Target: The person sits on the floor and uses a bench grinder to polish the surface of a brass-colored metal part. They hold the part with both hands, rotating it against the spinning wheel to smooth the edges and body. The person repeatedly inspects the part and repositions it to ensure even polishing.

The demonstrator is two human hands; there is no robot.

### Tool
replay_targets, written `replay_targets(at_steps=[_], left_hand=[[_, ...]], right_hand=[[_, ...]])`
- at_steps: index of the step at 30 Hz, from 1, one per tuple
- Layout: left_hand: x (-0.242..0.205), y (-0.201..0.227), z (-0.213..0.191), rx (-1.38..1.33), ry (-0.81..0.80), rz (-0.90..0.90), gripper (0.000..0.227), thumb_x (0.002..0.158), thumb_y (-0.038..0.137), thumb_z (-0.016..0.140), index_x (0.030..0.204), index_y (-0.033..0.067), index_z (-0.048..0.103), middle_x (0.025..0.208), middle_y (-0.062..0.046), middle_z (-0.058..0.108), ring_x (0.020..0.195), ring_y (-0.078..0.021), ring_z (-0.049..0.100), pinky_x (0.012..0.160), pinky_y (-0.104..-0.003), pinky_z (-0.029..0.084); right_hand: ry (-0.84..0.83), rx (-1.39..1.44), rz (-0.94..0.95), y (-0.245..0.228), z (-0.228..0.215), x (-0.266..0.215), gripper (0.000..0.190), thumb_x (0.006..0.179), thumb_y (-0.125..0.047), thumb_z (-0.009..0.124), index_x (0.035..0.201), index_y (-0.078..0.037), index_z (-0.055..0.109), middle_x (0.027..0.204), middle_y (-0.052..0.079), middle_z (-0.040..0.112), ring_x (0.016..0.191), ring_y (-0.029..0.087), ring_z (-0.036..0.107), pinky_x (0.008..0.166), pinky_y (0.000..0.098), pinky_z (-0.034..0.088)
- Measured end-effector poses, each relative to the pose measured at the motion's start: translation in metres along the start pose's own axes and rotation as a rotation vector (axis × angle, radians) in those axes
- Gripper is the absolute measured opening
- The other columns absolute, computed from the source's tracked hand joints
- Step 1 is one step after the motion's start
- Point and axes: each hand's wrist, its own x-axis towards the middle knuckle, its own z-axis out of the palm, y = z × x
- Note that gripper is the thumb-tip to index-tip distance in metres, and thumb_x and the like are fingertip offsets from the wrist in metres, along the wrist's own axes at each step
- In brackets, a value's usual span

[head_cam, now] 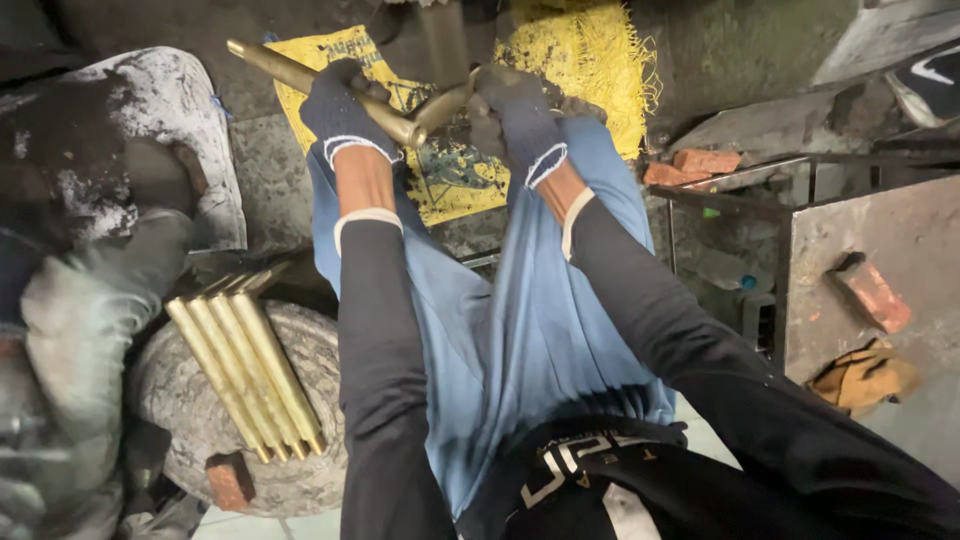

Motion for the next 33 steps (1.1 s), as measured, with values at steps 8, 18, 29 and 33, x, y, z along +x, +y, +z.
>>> replay_targets(at_steps=[8, 18, 29, 33], left_hand=[[-0.095, 0.046, -0.054, -0.143, -0.414, 0.064, 0.014, 0.093, 0.008, 0.066, 0.084, 0.0053, 0.055, 0.063, -0.004, 0.049, 0.050, -0.0166, 0.049, 0.045, -0.033, 0.044], [-0.231, 0.088, -0.105, -0.148, -0.805, 0.232, 0.028, 0.104, 0.009, 0.063, 0.129, -0.0010, 0.054, 0.078, -0.005, 0.051, 0.061, -0.0118, 0.046, 0.050, -0.026, 0.041], [-0.253, 0.090, -0.119, -0.271, -0.895, 0.292, 0.027, 0.106, 0.005, 0.065, 0.128, -0.0038, 0.052, 0.078, -0.007, 0.052, 0.060, -0.0130, 0.050, 0.050, -0.027, 0.042], [-0.256, 0.089, -0.117, -0.268, -0.865, 0.313, 0.024, 0.105, 0.004, 0.065, 0.125, -0.0031, 0.053, 0.076, -0.007, 0.052, 0.059, -0.0139, 0.050, 0.049, -0.028, 0.042]], right_hand=[[-0.455, -0.172, -0.039, -0.023, 0.028, -0.093, 0.024, 0.106, -0.014, 0.053, 0.123, 0.003, 0.056, 0.083, 0.007, 0.066, 0.062, 0.016, 0.062, 0.054, 0.0285, 0.054], [-0.471, -0.435, -0.202, -0.003, 0.046, -0.229, 0.035, 0.098, 0.009, 0.047, 0.132, 0.003, 0.052, 0.094, 0.016, 0.069, 0.078, 0.024, 0.071, 0.070, 0.0363, 0.063], [-0.506, -0.355, -0.186, -0.012, 0.050, -0.248, 0.044, 0.095, 0.011, 0.050, 0.138, 0.004, 0.049, 0.102, 0.019, 0.070, 0.084, 0.025, 0.072, 0.074, 0.0370, 0.062], [-0.496, -0.383, -0.187, -0.012, 0.049, -0.247, 0.043, 0.097, 0.010, 0.052, 0.139, 0.004, 0.048, 0.101, 0.018, 0.070, 0.084, 0.024, 0.072, 0.075, 0.0372, 0.063]])
